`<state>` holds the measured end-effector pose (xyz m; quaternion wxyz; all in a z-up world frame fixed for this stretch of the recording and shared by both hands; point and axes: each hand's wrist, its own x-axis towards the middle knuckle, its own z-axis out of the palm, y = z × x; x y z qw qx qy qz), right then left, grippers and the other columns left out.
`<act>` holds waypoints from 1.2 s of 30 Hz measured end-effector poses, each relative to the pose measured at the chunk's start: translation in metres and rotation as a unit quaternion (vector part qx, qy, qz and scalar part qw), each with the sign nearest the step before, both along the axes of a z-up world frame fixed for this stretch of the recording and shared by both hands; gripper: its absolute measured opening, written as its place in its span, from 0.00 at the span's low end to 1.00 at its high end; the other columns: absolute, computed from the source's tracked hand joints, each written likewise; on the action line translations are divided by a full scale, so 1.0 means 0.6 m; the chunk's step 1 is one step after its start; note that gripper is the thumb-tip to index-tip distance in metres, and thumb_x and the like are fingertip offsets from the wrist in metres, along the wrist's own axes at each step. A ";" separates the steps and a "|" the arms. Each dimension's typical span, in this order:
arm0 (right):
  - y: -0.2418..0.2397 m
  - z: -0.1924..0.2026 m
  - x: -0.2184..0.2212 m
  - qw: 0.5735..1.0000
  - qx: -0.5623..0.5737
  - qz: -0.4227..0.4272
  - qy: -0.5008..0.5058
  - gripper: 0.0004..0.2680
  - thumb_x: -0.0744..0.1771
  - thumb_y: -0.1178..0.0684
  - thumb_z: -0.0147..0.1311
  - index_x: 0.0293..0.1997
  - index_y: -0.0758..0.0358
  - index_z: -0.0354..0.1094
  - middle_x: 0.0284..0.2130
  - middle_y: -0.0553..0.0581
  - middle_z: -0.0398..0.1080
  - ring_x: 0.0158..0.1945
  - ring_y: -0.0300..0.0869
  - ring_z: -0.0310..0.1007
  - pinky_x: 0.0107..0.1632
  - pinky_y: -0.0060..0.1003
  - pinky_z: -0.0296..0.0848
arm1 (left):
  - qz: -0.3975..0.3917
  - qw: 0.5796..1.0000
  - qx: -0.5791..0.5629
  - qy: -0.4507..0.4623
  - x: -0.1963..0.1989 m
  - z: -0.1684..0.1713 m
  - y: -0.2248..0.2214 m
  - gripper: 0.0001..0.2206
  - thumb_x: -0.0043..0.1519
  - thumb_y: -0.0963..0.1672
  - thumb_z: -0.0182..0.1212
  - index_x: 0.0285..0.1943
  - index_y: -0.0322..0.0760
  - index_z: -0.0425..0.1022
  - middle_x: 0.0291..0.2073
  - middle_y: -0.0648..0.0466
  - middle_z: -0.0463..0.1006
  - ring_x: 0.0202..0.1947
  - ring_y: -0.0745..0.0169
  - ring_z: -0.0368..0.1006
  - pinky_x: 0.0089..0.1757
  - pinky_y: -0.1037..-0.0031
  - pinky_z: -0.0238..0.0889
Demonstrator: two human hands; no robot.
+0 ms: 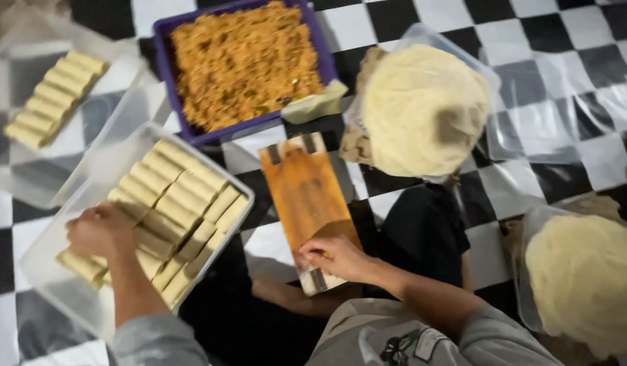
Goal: Assembling spring rolls by placing filling on wrappers and rolling them on a wooden board.
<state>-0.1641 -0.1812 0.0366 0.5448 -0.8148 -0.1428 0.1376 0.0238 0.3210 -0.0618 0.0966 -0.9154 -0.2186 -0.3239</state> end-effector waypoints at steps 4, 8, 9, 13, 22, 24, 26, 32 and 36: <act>-0.128 -0.021 0.048 0.992 0.052 -0.103 -0.046 0.05 0.64 0.62 0.60 0.41 0.67 0.77 0.32 0.52 0.79 0.32 0.35 0.76 0.37 0.28 0.76 | -0.125 0.984 -0.127 -0.032 -0.033 0.085 -0.102 0.07 0.60 0.37 0.67 0.45 0.30 0.84 0.41 0.43 0.80 0.38 0.45 0.73 0.39 0.61 0.65; -0.330 -0.015 0.094 0.946 -0.073 -0.303 -0.088 0.05 0.64 0.62 0.58 0.41 0.65 0.78 0.33 0.51 0.79 0.29 0.36 0.71 0.35 0.29 0.71 | -0.255 0.952 -0.171 -0.004 -0.096 0.118 -0.265 0.05 0.61 0.34 0.64 0.42 0.32 0.76 0.40 0.44 0.78 0.40 0.47 0.74 0.42 0.63 0.68; -0.385 -0.004 0.102 0.920 -0.125 -0.349 -0.124 0.05 0.64 0.63 0.57 0.42 0.67 0.76 0.35 0.52 0.79 0.30 0.37 0.72 0.37 0.31 0.72 | -0.340 0.914 -0.221 -0.019 -0.118 0.120 -0.309 0.07 0.62 0.31 0.60 0.38 0.29 0.70 0.41 0.42 0.79 0.48 0.41 0.75 0.50 0.60 0.67; -0.557 -0.026 0.116 0.842 -0.187 -0.427 -0.271 0.04 0.64 0.65 0.60 0.40 0.71 0.76 0.36 0.58 0.78 0.31 0.44 0.72 0.36 0.35 0.70 | -0.428 0.872 -0.236 0.020 -0.201 0.115 -0.483 0.06 0.60 0.35 0.60 0.45 0.27 0.76 0.43 0.42 0.79 0.42 0.41 0.73 0.49 0.58 0.66; -0.723 -0.109 0.159 0.849 -0.080 -0.521 -0.043 0.06 0.64 0.61 0.54 0.37 0.66 0.78 0.27 0.50 0.76 0.27 0.35 0.72 0.34 0.30 0.70 | -0.423 0.898 -0.115 0.034 -0.287 0.107 -0.589 0.11 0.61 0.38 0.68 0.52 0.42 0.80 0.51 0.55 0.77 0.49 0.55 0.73 0.54 0.67 0.55; -0.720 -0.124 0.173 0.858 -0.053 -0.503 -0.089 0.03 0.63 0.64 0.56 0.33 0.68 0.77 0.23 0.50 0.74 0.25 0.34 0.70 0.32 0.28 0.69 | -0.436 0.893 -0.105 0.031 -0.297 0.105 -0.588 0.14 0.59 0.37 0.68 0.53 0.42 0.80 0.50 0.56 0.77 0.47 0.55 0.73 0.54 0.67 0.57; -0.694 -0.084 0.172 0.859 -0.091 -0.492 -0.108 0.04 0.63 0.62 0.57 0.36 0.68 0.78 0.26 0.52 0.75 0.26 0.36 0.70 0.34 0.30 0.70 | -0.431 0.895 -0.110 0.039 -0.304 0.099 -0.588 0.14 0.59 0.37 0.68 0.53 0.42 0.80 0.51 0.57 0.77 0.48 0.56 0.73 0.55 0.67 0.56; -0.675 -0.074 0.158 0.842 -0.062 -0.534 -0.049 0.04 0.63 0.60 0.57 0.35 0.68 0.78 0.25 0.52 0.76 0.25 0.36 0.70 0.33 0.30 0.71 | -0.425 0.896 -0.120 0.054 -0.320 0.101 -0.599 0.12 0.59 0.38 0.67 0.51 0.42 0.81 0.50 0.56 0.78 0.50 0.57 0.73 0.56 0.68 0.56; -0.700 -0.107 0.169 0.812 0.098 -0.560 0.131 0.05 0.64 0.60 0.55 0.38 0.69 0.76 0.26 0.54 0.74 0.25 0.35 0.69 0.28 0.27 0.66 | -0.424 0.890 -0.148 0.079 -0.321 0.101 -0.609 0.12 0.58 0.39 0.67 0.51 0.41 0.81 0.51 0.55 0.77 0.51 0.56 0.73 0.58 0.66 0.55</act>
